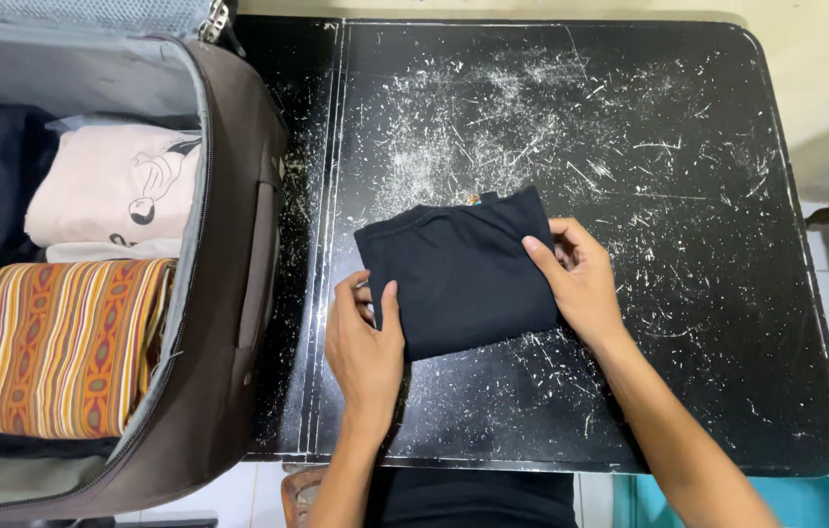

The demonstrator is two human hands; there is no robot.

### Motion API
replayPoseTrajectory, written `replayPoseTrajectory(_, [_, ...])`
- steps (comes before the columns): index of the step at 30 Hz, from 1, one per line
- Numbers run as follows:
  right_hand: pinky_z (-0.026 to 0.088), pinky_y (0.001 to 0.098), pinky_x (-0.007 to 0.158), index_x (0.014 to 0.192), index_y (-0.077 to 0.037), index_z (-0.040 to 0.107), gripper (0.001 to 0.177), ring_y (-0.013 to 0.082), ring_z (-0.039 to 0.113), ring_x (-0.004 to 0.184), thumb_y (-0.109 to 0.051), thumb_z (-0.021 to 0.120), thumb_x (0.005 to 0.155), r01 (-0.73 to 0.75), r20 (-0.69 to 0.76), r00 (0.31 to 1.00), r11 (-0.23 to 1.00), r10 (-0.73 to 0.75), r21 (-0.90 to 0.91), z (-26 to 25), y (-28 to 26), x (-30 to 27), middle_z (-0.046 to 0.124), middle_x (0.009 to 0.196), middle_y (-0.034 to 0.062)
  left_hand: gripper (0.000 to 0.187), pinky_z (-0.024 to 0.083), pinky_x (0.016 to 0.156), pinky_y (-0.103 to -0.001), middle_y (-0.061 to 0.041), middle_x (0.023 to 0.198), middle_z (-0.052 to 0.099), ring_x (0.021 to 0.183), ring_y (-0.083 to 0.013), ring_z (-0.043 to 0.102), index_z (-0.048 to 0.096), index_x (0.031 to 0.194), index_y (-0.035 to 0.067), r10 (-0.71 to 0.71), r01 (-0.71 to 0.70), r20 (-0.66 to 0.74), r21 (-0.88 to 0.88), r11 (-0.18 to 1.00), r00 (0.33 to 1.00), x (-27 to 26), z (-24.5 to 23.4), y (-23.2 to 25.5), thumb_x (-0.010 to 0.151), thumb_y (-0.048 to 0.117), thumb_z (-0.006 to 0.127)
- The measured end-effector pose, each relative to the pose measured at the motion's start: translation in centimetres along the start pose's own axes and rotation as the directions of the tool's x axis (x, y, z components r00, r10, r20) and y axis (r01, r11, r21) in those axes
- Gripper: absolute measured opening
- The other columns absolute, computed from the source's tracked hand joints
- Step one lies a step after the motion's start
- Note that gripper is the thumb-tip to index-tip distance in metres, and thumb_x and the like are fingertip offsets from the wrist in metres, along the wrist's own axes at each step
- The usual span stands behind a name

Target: The person folds a black t-shirt on a black table and places it into an open suitcase. Then the person retrieves a black polo shirt from a blue shelf, folds it on the table, and places it into the suitcase.

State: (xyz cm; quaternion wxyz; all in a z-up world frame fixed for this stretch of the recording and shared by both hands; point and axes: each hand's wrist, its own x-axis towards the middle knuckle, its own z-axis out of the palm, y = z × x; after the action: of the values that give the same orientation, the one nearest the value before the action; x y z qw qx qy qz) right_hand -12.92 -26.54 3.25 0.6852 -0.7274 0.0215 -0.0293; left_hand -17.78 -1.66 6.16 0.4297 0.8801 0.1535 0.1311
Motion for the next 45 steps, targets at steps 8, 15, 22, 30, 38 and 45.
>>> replayPoseTrajectory(8, [0.052, 0.0221, 0.088, 0.116, 0.000, 0.062, 0.015, 0.0050, 0.063, 0.097, -0.008, 0.065, 0.103, 0.078, 0.040, 0.996, 0.996, -0.080, 0.050, 0.3, 0.3, 0.8, 0.069, 0.107, 0.0030, 0.020, 0.037, 0.099, -0.042, -0.008, 0.107, 0.063, 0.104, -0.0280, 0.057, 0.066, 0.099, 0.006, 0.152, -0.159, -0.132, -0.042, 0.986, 0.979, 0.7, 1.0, -1.4, 0.092, 0.022, 0.075])
replayPoseTrajectory(15, [0.053, 0.0205, 0.086, 0.119, 0.001, 0.061, 0.020, 0.0050, 0.064, 0.095, -0.007, 0.067, 0.102, 0.077, -0.017, 0.997, 0.997, -0.078, -0.031, 0.7, 0.8, 1.6, 0.068, 0.106, 0.0047, 0.018, 0.036, 0.099, -0.043, -0.008, 0.106, 0.062, 0.105, -0.0267, 0.056, 0.063, 0.100, 0.006, 0.133, -0.132, -0.148, 0.018, 0.991, 0.980, 0.7, 1.2, -1.7, 0.095, 0.021, 0.072])
replayPoseTrajectory(22, [0.045, 0.0392, 0.102, 0.138, 0.001, 0.055, 0.046, 0.0261, 0.052, 0.122, -0.013, 0.070, 0.098, 0.255, -0.007, 0.954, 0.823, -0.301, -0.508, 1.6, -2.6, 0.1, 0.055, 0.132, 0.0179, 0.033, 0.035, 0.106, -0.049, -0.017, 0.130, 0.057, 0.124, -0.0341, 0.051, 0.061, 0.125, 0.003, 0.325, -0.320, -0.087, 0.072, 0.945, 0.942, 0.5, 0.0, -0.3, 0.096, 0.018, 0.068])
replayPoseTrajectory(30, [0.026, 0.0511, 0.120, 0.150, -0.009, 0.050, 0.059, 0.0400, 0.031, 0.151, -0.038, 0.059, 0.100, 0.587, 0.536, 0.810, 0.359, -0.240, -0.726, 3.8, -4.3, 1.2, 0.037, 0.163, 0.0157, 0.065, 0.019, 0.120, -0.056, -0.022, 0.163, 0.031, 0.152, -0.0391, 0.025, 0.042, 0.152, 0.003, 0.423, -0.497, 0.304, 0.231, 0.837, 0.854, 2.1, 2.0, -0.3, 0.100, 0.039, 0.057])
replayPoseTrajectory(38, [0.021, 0.0483, 0.121, 0.160, -0.012, 0.035, 0.069, 0.0353, 0.025, 0.153, -0.043, 0.053, 0.100, 0.337, 0.335, 0.936, 0.560, -0.111, -0.757, 2.1, -1.9, 3.1, 0.031, 0.167, 0.0157, 0.063, 0.017, 0.124, -0.052, -0.015, 0.168, 0.029, 0.156, -0.0394, 0.020, 0.038, 0.158, 0.007, 0.373, -0.446, 0.279, 0.273, 0.852, 0.885, 1.7, 2.2, -1.7, 0.105, 0.039, 0.048])
replayPoseTrajectory(45, [0.017, 0.0455, 0.123, 0.159, -0.002, 0.033, 0.074, 0.0339, 0.024, 0.155, -0.045, 0.050, 0.102, 0.318, 0.290, 0.947, 0.521, -0.137, -0.792, 1.6, -1.2, 3.1, 0.037, 0.164, 0.0144, 0.065, 0.017, 0.123, -0.050, -0.016, 0.167, 0.028, 0.152, -0.0423, 0.021, 0.033, 0.157, 0.002, 0.346, -0.431, 0.282, 0.347, 0.833, 0.895, 1.1, 1.4, -3.1, 0.105, 0.039, 0.044])
